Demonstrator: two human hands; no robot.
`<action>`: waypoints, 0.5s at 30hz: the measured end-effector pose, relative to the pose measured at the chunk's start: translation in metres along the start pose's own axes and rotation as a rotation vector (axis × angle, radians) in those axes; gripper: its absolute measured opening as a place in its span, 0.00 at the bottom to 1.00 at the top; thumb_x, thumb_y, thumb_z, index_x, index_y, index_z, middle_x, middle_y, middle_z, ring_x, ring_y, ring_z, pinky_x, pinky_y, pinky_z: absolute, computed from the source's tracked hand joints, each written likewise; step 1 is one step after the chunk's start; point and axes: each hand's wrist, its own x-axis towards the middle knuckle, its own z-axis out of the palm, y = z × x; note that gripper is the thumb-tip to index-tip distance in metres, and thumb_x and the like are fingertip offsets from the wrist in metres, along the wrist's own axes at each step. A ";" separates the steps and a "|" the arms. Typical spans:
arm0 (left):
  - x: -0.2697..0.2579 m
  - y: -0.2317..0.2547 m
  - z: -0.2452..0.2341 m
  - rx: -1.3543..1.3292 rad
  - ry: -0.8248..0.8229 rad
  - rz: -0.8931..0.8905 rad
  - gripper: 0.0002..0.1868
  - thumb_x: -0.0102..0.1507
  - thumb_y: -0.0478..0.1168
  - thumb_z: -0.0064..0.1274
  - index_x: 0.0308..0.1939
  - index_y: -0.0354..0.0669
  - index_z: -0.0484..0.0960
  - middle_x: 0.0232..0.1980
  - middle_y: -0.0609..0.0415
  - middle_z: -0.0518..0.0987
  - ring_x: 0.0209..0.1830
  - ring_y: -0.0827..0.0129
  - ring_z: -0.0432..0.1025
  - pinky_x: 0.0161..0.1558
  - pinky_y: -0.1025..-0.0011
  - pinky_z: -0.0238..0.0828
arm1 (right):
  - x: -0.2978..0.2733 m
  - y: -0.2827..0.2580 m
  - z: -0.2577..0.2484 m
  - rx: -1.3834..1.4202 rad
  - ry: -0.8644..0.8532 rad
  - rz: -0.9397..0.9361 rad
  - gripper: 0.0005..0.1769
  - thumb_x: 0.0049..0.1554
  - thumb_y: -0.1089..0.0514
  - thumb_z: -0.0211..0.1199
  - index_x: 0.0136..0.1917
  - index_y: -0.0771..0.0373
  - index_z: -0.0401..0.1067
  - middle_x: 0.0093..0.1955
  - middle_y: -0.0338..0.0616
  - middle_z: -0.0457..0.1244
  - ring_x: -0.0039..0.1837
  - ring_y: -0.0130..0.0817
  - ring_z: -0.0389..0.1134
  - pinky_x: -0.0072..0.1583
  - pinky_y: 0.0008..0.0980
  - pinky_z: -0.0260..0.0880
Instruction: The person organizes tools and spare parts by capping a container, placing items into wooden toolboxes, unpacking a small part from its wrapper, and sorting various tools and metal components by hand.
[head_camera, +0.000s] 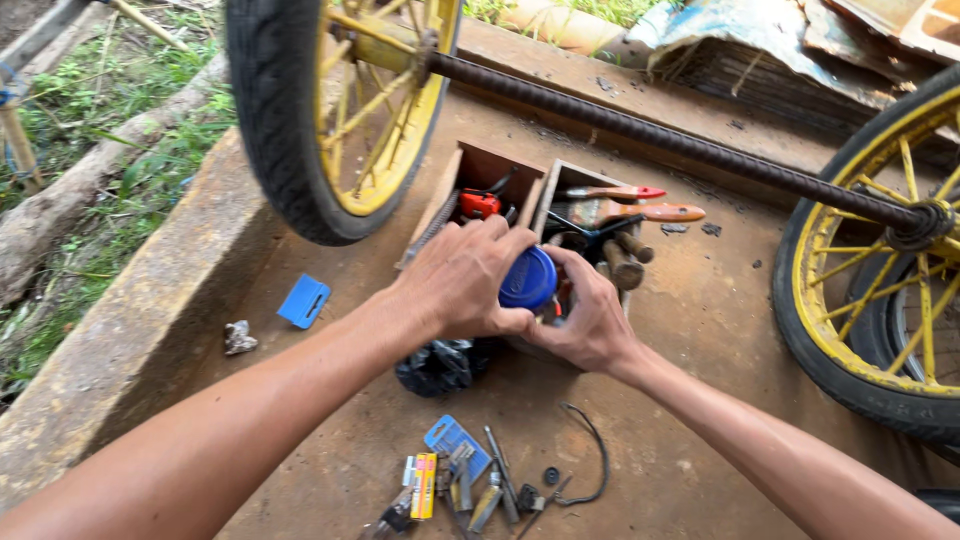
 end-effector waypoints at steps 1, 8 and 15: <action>0.008 0.001 0.006 0.000 -0.007 0.003 0.43 0.45 0.56 0.69 0.60 0.41 0.73 0.48 0.42 0.76 0.49 0.46 0.73 0.50 0.54 0.71 | 0.001 0.008 -0.007 0.003 0.003 0.007 0.46 0.41 0.46 0.77 0.67 0.67 0.65 0.49 0.46 0.69 0.45 0.34 0.70 0.49 0.33 0.73; 0.051 0.000 0.069 -0.068 -0.014 -0.057 0.37 0.47 0.53 0.69 0.54 0.41 0.73 0.50 0.44 0.78 0.49 0.47 0.74 0.50 0.52 0.70 | -0.016 0.088 -0.042 -0.238 -0.199 -0.093 0.26 0.52 0.54 0.67 0.64 0.62 0.72 0.44 0.44 0.68 0.42 0.35 0.71 0.46 0.34 0.73; 0.081 0.002 0.143 -0.073 -0.093 -0.131 0.34 0.49 0.48 0.72 0.54 0.43 0.73 0.51 0.47 0.78 0.47 0.53 0.76 0.54 0.56 0.71 | -0.040 0.133 -0.049 -0.503 -0.472 0.107 0.21 0.55 0.50 0.61 0.59 0.60 0.76 0.43 0.45 0.68 0.34 0.37 0.70 0.36 0.38 0.70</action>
